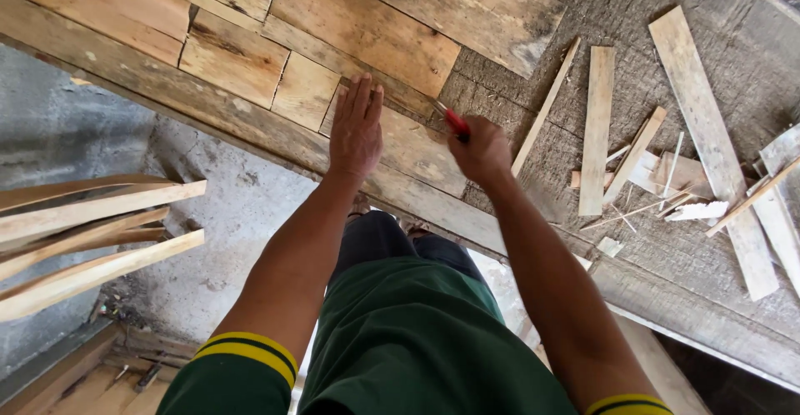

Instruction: Fitting and cutting small wood pieces to create a wood-paneled surface.

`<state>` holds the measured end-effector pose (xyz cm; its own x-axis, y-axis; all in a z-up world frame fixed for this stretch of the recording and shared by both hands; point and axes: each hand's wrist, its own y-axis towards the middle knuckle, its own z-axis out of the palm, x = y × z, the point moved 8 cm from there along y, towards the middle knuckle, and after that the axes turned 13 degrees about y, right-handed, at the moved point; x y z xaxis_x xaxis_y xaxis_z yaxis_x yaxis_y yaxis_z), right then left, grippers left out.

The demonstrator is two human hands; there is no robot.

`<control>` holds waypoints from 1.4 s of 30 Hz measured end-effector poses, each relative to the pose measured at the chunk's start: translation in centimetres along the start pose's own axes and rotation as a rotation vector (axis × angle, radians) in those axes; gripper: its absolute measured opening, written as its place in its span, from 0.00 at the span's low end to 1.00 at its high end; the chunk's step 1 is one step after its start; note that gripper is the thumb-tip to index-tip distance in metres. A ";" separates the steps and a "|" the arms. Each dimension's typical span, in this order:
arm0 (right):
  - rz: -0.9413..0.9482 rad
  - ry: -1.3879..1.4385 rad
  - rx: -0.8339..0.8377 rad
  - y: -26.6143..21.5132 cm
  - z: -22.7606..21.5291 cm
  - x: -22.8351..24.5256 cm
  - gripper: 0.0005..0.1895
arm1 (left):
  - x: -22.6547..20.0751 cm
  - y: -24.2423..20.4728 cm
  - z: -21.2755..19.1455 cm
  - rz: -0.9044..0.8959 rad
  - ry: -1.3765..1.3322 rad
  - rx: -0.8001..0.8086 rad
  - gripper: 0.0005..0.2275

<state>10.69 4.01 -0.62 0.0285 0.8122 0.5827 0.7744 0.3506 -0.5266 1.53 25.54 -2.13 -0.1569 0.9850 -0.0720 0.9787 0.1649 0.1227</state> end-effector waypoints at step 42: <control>0.398 0.242 -0.819 -12.8 -14.1 -24.0 0.22 | -0.6 0.0 -0.2 0.015 0.022 0.070 0.27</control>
<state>9.02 -26.50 0.88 0.4461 0.6503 0.6149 0.8801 -0.4434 -0.1697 1.57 24.94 -1.88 -0.1447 0.9883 -0.0485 0.9876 0.1472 0.0538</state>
